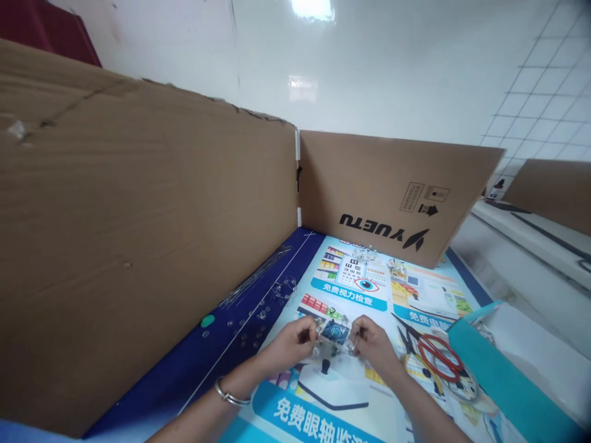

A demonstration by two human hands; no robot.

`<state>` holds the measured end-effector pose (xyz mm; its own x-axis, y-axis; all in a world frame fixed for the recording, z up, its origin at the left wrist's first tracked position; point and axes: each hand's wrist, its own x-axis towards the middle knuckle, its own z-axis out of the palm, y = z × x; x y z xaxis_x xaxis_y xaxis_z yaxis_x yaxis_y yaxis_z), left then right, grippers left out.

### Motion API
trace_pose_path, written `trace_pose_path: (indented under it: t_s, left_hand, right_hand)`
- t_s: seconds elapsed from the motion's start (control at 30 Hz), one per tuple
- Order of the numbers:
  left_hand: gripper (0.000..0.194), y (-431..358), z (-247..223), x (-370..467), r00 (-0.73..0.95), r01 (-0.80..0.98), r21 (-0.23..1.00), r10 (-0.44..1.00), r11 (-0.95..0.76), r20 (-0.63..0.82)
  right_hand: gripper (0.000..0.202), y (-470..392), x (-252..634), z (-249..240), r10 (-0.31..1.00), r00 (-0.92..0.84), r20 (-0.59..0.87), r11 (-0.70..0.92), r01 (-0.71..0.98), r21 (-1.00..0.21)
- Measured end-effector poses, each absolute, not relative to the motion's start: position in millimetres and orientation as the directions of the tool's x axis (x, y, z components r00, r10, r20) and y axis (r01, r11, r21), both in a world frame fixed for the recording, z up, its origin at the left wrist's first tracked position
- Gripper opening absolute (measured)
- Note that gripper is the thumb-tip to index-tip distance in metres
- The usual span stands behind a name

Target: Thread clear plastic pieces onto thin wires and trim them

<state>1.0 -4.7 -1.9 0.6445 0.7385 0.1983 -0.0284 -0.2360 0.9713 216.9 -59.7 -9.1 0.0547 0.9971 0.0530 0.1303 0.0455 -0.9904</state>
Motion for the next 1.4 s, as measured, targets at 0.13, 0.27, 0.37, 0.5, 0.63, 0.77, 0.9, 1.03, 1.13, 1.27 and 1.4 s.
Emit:
trace_pose_path:
  t_s: [0.13, 0.27, 0.37, 0.5, 0.63, 0.77, 0.9, 1.03, 1.13, 1.27, 1.4]
  left_hand:
    - [0.021, 0, 22, -5, 0.643, -0.085, 0.979, 0.741, -0.184, 0.195]
    - [0.025, 3, 60, -8, 0.678, -0.168, 0.981, 0.71, -0.1, 0.189]
    - [0.024, 7, 93, -6, 0.697, -0.193, 0.975, 0.683, -0.112, 0.217]
    - [0.024, 19, 119, 7, 0.648, -0.268, 0.956, 0.712, -0.117, 0.269]
    - [0.023, 37, 106, 32, 0.613, -0.415, 0.909, 0.753, 0.047, 0.241]
    - [0.022, 48, 62, 63, 0.546, -0.517, 0.836, 0.824, 0.185, 0.155]
    - [0.024, 47, 25, 81, 0.559, -0.477, 0.842, 0.826, 0.253, 0.068]
    - [0.025, 53, 15, 75, 0.553, -0.413, 0.87, 0.833, 0.271, 0.003]
    - [0.022, 65, 20, 64, 0.472, -0.407, 0.889, 0.882, 0.211, 0.007]
    - [0.021, 66, 29, 56, 0.412, -0.399, 0.906, 0.911, 0.141, 0.04]
    - [0.05, 42, 29, 70, 0.644, -0.244, 0.927, 0.762, 0.286, -0.066]
  right_hand:
    - [0.011, -61, 233, 16, 0.996, 0.05, 0.069, 0.06, 0.159, -0.985]
    - [0.01, -66, 237, 49, 0.991, 0.003, 0.134, 0.129, 0.237, -0.963]
    - [0.013, -64, 242, 74, 0.974, -0.022, 0.227, 0.226, 0.241, -0.944]
    - [0.014, -56, 251, 105, 0.973, -0.011, 0.231, 0.231, 0.106, -0.967]
    - [0.017, -45, 262, 121, 0.982, -0.013, 0.19, 0.19, 0.142, -0.972]
    - [0.014, -29, 271, 111, 0.984, 0.03, 0.176, 0.16, 0.288, -0.944]
    - [0.014, -17, 279, 93, 0.987, 0.053, 0.154, 0.115, 0.44, -0.891]
    - [0.015, -15, 285, 92, 0.992, 0.073, 0.099, 0.056, 0.456, -0.888]
    - [0.016, -14, 287, 95, 0.991, 0.106, 0.085, 0.025, 0.474, -0.88]
    - [0.016, -8, 290, 87, 0.972, 0.164, 0.169, 0.051, 0.554, -0.831]
    - [0.015, -1, 290, 78, 0.938, 0.201, 0.281, 0.111, 0.594, -0.796]
